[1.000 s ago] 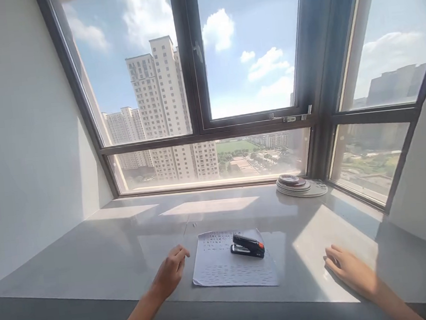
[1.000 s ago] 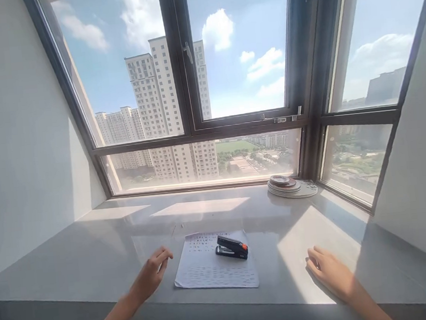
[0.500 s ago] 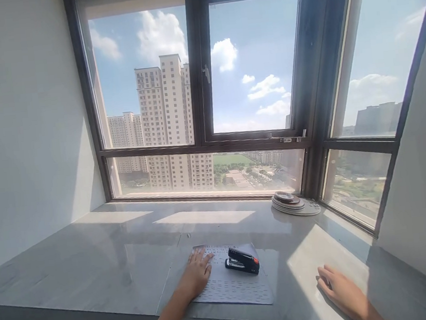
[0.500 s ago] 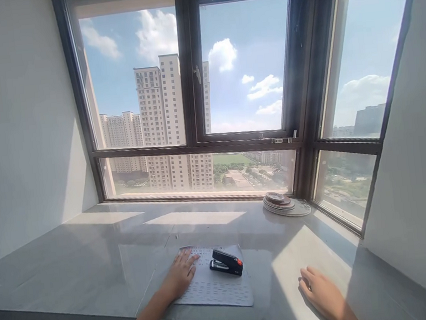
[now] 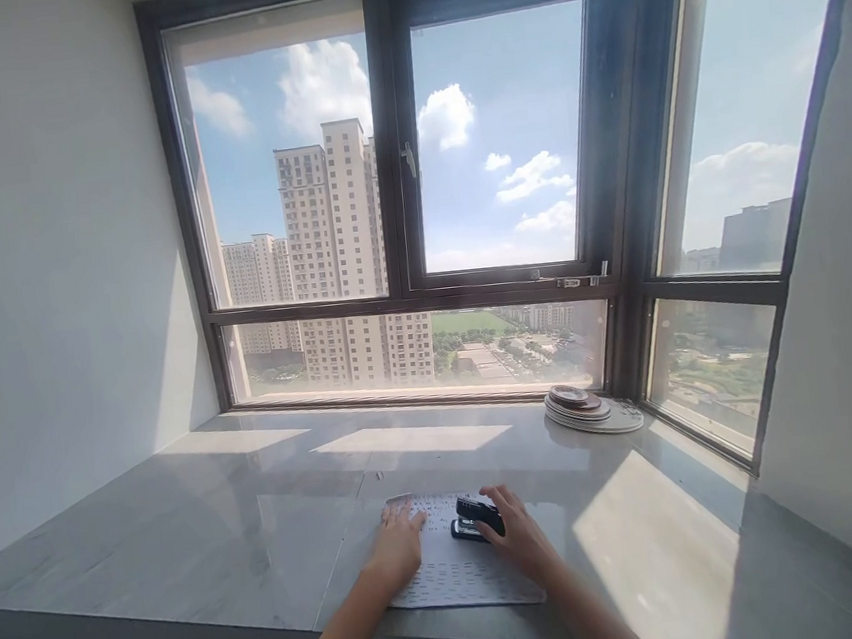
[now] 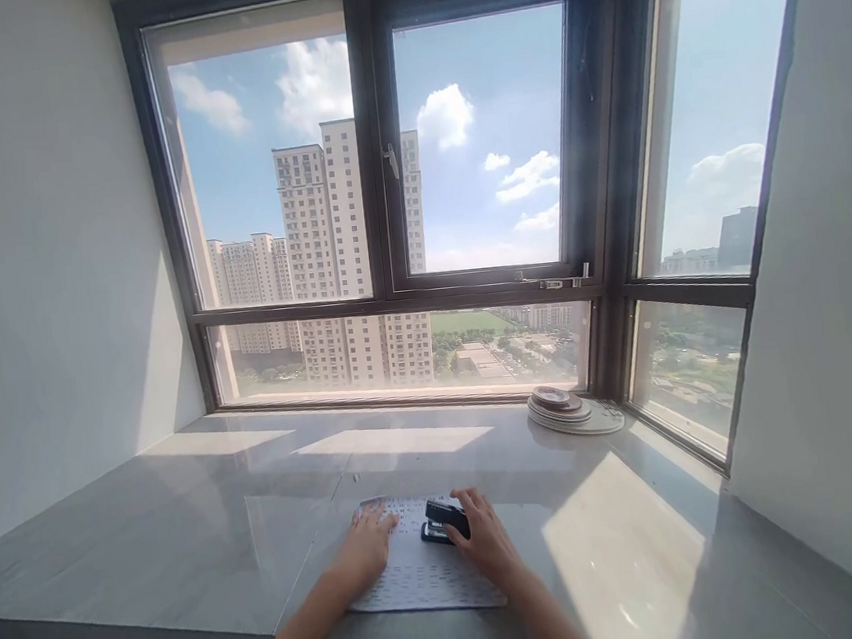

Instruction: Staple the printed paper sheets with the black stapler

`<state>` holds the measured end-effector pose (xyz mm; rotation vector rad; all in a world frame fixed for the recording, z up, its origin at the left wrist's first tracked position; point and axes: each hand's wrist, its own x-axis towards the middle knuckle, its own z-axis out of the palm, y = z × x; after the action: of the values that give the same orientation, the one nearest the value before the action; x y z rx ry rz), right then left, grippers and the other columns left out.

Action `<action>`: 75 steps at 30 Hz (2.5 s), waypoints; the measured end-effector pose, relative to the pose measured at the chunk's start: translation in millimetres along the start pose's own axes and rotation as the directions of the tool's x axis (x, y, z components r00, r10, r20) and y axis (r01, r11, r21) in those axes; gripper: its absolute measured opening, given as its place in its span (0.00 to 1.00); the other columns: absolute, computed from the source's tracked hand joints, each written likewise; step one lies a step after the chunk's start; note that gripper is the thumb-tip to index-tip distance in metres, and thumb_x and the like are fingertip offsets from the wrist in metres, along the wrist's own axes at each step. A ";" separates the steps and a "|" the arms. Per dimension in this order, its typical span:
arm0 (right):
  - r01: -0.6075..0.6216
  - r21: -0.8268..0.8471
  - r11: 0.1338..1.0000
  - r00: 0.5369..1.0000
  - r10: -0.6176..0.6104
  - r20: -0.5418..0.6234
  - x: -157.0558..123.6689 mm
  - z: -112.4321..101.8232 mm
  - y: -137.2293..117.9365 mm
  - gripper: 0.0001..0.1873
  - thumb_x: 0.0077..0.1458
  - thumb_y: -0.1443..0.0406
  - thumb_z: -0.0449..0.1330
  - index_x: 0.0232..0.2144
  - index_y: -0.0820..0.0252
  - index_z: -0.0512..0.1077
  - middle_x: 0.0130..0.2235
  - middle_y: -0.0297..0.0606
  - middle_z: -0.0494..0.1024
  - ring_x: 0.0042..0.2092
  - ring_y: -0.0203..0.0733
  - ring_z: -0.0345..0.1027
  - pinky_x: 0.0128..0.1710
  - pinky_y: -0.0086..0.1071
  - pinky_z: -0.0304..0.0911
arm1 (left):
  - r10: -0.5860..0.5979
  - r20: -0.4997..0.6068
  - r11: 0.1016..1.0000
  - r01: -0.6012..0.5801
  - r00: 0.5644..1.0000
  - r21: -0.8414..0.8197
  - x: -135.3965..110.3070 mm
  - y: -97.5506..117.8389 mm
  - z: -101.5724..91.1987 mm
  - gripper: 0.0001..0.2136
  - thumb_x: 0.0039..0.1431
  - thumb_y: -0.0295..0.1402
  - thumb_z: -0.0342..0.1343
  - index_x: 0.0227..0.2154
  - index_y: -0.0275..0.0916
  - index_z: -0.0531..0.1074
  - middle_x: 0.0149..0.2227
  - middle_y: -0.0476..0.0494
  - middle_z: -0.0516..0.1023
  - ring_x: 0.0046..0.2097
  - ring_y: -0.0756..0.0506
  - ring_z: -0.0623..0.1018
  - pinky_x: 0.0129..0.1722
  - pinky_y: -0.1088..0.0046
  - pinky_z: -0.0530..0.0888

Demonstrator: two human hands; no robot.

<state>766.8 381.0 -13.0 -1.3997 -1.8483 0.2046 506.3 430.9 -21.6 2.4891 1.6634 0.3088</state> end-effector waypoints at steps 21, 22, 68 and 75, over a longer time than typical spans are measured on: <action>-0.205 0.722 0.660 0.974 0.209 0.085 2.8 -14.1 25.7 0.17 0.40 0.64 0.56 0.33 0.59 0.79 0.36 0.39 0.81 0.43 0.52 0.72 0.46 0.38 0.61 | -0.004 -0.182 0.959 -0.048 0.983 -0.279 2.8 35.7 28.4 0.21 0.66 0.30 0.44 0.57 0.35 0.73 0.64 0.34 0.72 0.69 0.41 0.65 0.70 0.61 0.59; -0.200 0.727 0.657 0.975 0.206 0.082 2.8 -14.0 25.3 0.17 0.40 0.64 0.56 0.33 0.59 0.79 0.36 0.39 0.81 0.43 0.51 0.72 0.46 0.38 0.61 | 0.001 -0.183 0.961 -0.052 0.983 -0.272 3.6 35.5 28.8 0.21 0.66 0.30 0.44 0.56 0.35 0.73 0.63 0.34 0.73 0.69 0.41 0.65 0.70 0.61 0.59; -0.118 0.369 0.922 0.993 0.108 0.048 -3.3 -15.9 21.7 0.19 0.49 0.59 0.65 0.44 0.58 0.79 0.41 0.39 0.83 0.43 0.50 0.74 0.48 0.40 0.66 | 0.104 -0.269 0.964 -0.164 0.958 -0.212 -2.3 42.7 19.2 0.14 0.65 0.23 0.44 0.48 0.37 0.71 0.49 0.36 0.75 0.55 0.40 0.73 0.58 0.60 0.69; -0.094 0.450 0.888 0.994 0.055 0.099 -1.3 -16.9 22.6 0.25 0.45 0.67 0.58 0.48 0.58 0.78 0.45 0.39 0.82 0.47 0.50 0.74 0.51 0.40 0.65 | 0.104 -0.270 0.963 -0.165 0.957 -0.212 -3.7 42.8 18.2 0.14 0.65 0.23 0.43 0.47 0.38 0.71 0.49 0.37 0.76 0.53 0.40 0.74 0.55 0.61 0.70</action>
<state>794.9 382.9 -14.8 -1.1428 -1.6704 0.6997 547.7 411.2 -30.1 2.4705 1.4386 0.8245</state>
